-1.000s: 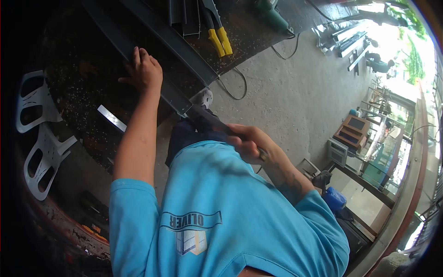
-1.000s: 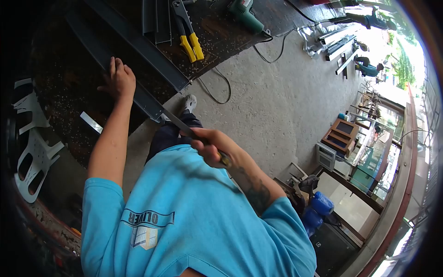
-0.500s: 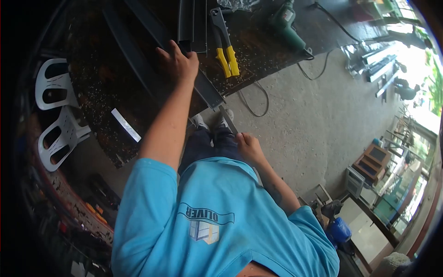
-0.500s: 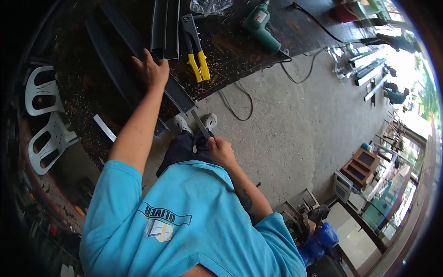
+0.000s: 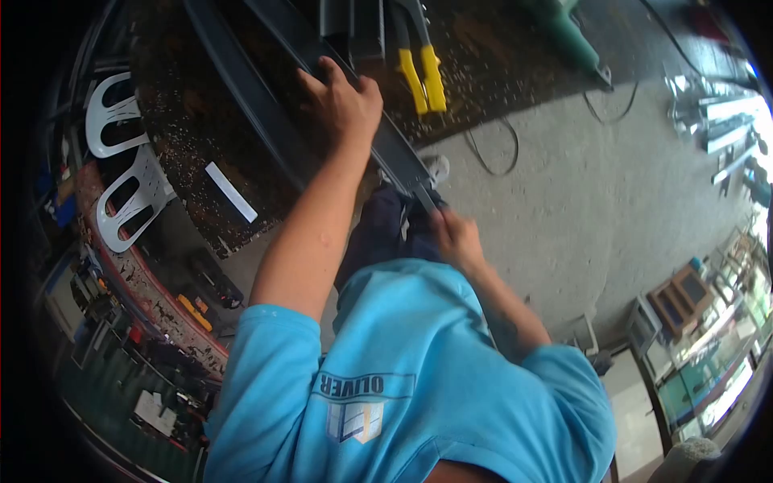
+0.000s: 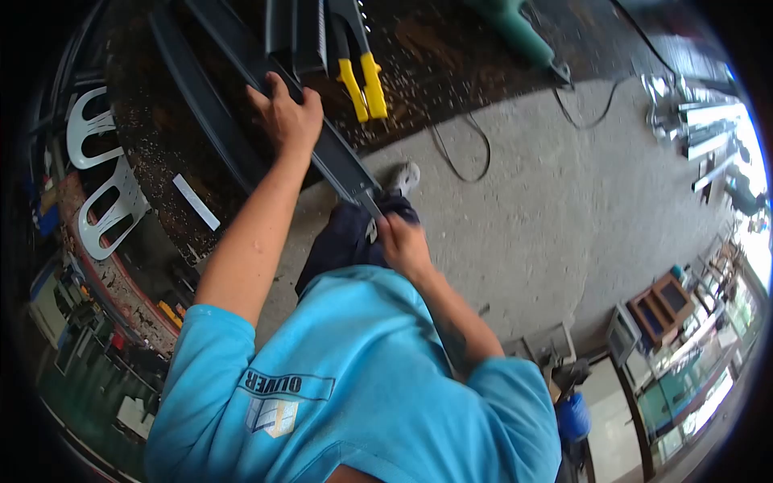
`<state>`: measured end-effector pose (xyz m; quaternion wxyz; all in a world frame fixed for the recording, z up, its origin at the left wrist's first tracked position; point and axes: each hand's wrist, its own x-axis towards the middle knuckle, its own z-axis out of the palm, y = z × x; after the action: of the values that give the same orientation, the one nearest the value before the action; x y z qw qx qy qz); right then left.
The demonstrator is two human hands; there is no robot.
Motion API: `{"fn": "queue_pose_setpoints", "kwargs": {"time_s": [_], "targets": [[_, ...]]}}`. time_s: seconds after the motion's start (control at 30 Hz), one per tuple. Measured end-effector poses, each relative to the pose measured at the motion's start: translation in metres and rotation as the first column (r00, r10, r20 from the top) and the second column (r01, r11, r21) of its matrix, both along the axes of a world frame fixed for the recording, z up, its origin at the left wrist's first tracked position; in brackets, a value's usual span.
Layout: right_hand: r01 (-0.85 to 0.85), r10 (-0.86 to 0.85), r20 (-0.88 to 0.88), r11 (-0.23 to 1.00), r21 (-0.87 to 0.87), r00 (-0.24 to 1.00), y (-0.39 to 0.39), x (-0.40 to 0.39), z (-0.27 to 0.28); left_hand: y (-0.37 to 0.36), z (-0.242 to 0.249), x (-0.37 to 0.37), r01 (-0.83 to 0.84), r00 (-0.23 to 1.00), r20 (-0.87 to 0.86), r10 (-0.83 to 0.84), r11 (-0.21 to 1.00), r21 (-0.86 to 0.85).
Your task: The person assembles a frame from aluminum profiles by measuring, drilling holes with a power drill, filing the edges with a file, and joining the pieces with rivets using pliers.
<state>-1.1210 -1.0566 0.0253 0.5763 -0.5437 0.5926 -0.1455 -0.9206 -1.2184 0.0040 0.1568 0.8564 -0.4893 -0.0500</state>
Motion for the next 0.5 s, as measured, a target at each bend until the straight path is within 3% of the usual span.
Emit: {"fn": "queue_pose_setpoints", "kwargs": {"time_s": [0.07, 0.1, 0.17, 0.27, 0.3, 0.37, 0.5], "targets": [[0.032, -0.031, 0.011, 0.988, -0.150, 0.999, -0.004, 0.018, 0.000, 0.002, 0.001, 0.000, 0.021, 1.000, 0.010, -0.021, 1.000, 0.013], [0.053, -0.046, 0.065, 0.994, -0.096, 0.997, -0.001, 0.016, 0.002, 0.002, 0.002, 0.001, 0.033, 0.999, 0.040, -0.034, 0.999, 0.018], [0.025, -0.025, 0.007, 0.998, -0.060, 1.000, 0.022, -0.010, 0.005, 0.008, 0.003, -0.003, 0.045, 0.998, 0.037, -0.046, 0.999, 0.017], [-0.030, 0.034, 0.034, 0.991, -0.132, 0.999, 0.026, -0.026, -0.005, 0.003, 0.005, -0.001, 0.041, 0.999, 0.028, -0.042, 0.999, 0.026], [0.042, -0.039, 0.034, 0.997, -0.072, 0.999, 0.008, -0.007, 0.006, 0.006, 0.005, -0.001, 0.054, 0.998, 0.022, -0.054, 0.998, 0.014], [0.059, -0.054, 0.034, 0.980, -0.189, 0.998, -0.002, 0.010, -0.005, 0.004, 0.003, -0.007, 0.054, 0.998, 0.015, -0.053, 0.998, -0.030], [0.036, -0.032, 0.032, 0.990, -0.134, 0.999, 0.022, -0.018, 0.000, 0.001, -0.001, 0.001, 0.034, 0.998, 0.055, -0.033, 0.999, -0.021]]}}
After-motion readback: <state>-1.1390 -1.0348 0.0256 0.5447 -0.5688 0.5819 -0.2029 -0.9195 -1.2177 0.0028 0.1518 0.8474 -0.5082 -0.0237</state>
